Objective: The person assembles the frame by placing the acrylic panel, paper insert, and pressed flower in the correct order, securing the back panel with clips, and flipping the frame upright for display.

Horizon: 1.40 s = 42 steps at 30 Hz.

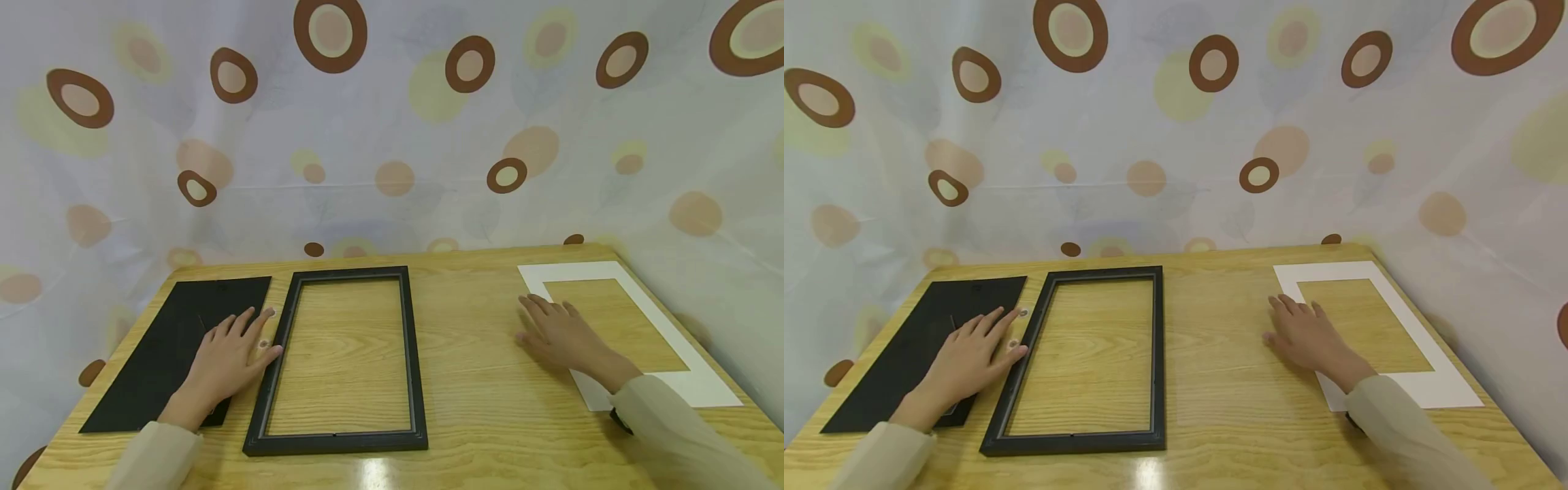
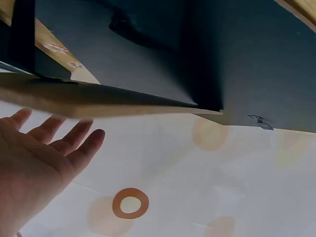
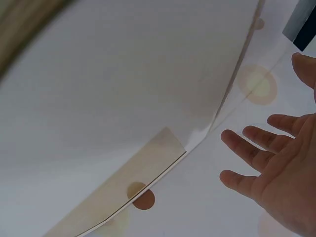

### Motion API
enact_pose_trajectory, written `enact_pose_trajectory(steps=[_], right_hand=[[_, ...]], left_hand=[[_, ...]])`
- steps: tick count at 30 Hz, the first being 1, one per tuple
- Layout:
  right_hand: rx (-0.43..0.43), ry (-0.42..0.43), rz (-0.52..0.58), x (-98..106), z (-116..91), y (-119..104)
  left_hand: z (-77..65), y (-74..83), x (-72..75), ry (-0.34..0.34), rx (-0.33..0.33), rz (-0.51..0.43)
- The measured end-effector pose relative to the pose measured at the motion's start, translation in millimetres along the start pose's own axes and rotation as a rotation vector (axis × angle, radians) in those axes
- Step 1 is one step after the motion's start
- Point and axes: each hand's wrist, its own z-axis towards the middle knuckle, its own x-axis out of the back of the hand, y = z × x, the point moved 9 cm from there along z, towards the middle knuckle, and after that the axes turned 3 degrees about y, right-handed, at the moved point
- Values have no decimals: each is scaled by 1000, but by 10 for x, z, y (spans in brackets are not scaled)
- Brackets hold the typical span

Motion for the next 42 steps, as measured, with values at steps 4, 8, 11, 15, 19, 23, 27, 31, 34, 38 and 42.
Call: enact_pose_trajectory(steps=[4,8,11,15,19,23,27,31,34,38,42], right_hand=[[21,-20,-13,-17,14,-44],[29,-32,-20,-28,21,-68],[23,-47,-20,-39,20,-73],[19,-55,-22,-63,12,-60],[31,-47,-25,-66,10,-69],[52,-40,-15,-58,19,-95],[56,-50,28,-59,34,-106],[33,-63,102,-46,65,-104],[-7,-76,164,-47,96,-79],[-80,-108,233,-68,124,-35],[-155,-132,287,-104,145,19]], left_hand=[[8,83,-34,-4,-29,-3],[5,149,-66,-11,-46,-3],[3,189,-91,-17,-58,-11],[-2,225,-116,-23,-70,-22],[-7,243,-132,-31,-76,-23],[-10,250,-145,-37,-84,-23],[-10,254,-159,-43,-90,-30],[-14,250,-168,-49,-92,-32],[-18,251,-171,-52,-94,-38],[-20,258,-177,-55,-98,-51],[-21,259,-185,-61,-95,-61]])
